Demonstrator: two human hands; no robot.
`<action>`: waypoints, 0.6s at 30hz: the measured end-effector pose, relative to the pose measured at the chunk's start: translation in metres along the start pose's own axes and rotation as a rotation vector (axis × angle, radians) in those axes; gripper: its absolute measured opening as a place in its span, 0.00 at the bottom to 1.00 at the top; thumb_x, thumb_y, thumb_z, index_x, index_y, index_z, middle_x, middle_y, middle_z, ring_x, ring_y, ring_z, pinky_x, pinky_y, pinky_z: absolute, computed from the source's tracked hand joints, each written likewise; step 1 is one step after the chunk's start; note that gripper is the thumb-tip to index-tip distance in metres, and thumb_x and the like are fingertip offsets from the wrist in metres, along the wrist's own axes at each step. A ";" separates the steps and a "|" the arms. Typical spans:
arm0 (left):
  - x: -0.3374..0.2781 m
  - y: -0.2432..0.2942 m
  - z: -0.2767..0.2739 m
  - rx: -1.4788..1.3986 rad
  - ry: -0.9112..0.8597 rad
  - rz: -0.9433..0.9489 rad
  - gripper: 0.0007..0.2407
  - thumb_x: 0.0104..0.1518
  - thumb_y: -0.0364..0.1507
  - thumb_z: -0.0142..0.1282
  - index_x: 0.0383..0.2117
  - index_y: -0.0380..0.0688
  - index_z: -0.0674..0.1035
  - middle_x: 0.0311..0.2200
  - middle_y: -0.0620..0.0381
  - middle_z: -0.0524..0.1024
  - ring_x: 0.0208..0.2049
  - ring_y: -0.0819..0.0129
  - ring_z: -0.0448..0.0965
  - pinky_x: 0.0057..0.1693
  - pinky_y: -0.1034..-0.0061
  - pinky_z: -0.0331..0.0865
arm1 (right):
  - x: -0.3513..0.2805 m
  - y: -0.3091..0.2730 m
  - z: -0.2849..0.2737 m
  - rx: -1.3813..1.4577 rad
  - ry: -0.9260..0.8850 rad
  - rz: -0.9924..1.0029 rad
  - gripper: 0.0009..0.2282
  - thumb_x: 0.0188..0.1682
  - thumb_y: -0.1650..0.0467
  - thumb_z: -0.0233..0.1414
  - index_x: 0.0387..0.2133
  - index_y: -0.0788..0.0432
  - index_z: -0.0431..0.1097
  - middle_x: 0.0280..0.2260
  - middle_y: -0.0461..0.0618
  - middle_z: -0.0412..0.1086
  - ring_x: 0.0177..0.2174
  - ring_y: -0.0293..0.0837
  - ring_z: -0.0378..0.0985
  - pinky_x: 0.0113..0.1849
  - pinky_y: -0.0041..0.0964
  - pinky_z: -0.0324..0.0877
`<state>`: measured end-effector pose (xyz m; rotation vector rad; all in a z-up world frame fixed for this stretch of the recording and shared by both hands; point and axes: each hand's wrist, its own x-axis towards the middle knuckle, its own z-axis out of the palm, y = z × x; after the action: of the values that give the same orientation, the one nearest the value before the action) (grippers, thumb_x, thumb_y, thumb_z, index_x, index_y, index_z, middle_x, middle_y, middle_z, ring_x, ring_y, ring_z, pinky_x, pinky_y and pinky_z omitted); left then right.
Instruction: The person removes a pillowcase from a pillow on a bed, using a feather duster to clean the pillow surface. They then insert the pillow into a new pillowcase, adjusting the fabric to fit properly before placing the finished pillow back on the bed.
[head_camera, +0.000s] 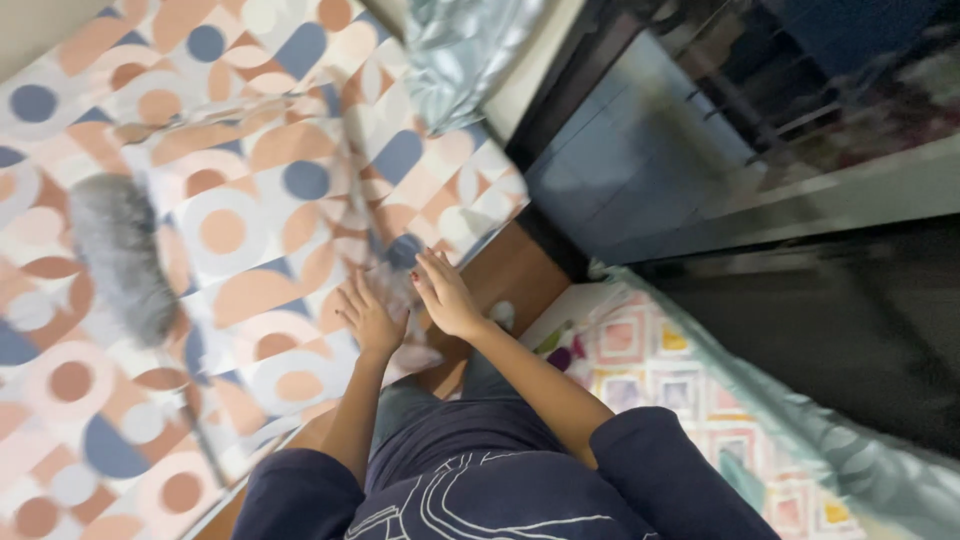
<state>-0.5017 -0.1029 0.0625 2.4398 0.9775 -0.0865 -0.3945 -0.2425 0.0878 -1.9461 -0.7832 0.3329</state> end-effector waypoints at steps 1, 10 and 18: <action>-0.003 -0.029 -0.008 0.048 0.001 -0.018 0.53 0.43 0.40 0.73 0.72 0.44 0.44 0.71 0.39 0.42 0.72 0.34 0.35 0.69 0.35 0.40 | -0.002 -0.006 0.021 0.014 -0.004 0.068 0.21 0.58 0.65 0.47 0.62 0.65 0.61 0.65 0.69 0.57 0.65 0.68 0.53 0.63 0.52 0.51; -0.033 -0.206 -0.059 0.062 -0.019 -0.082 0.51 0.41 0.41 0.73 0.72 0.49 0.48 0.74 0.46 0.46 0.74 0.43 0.40 0.69 0.37 0.45 | -0.063 0.032 0.196 -0.071 -0.069 0.201 0.28 0.48 0.64 0.56 0.60 0.67 0.61 0.62 0.70 0.60 0.62 0.67 0.59 0.62 0.54 0.54; -0.057 -0.296 -0.044 -0.069 0.117 -0.200 0.57 0.35 0.50 0.74 0.72 0.43 0.48 0.72 0.38 0.47 0.72 0.39 0.46 0.68 0.40 0.48 | -0.105 0.037 0.209 -0.202 -0.256 0.346 0.38 0.47 0.62 0.58 0.68 0.63 0.46 0.66 0.76 0.45 0.63 0.76 0.48 0.61 0.60 0.49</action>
<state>-0.7448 0.0637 -0.0134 2.2999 1.2534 0.0222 -0.5711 -0.1776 -0.0566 -2.2618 -0.6573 0.7477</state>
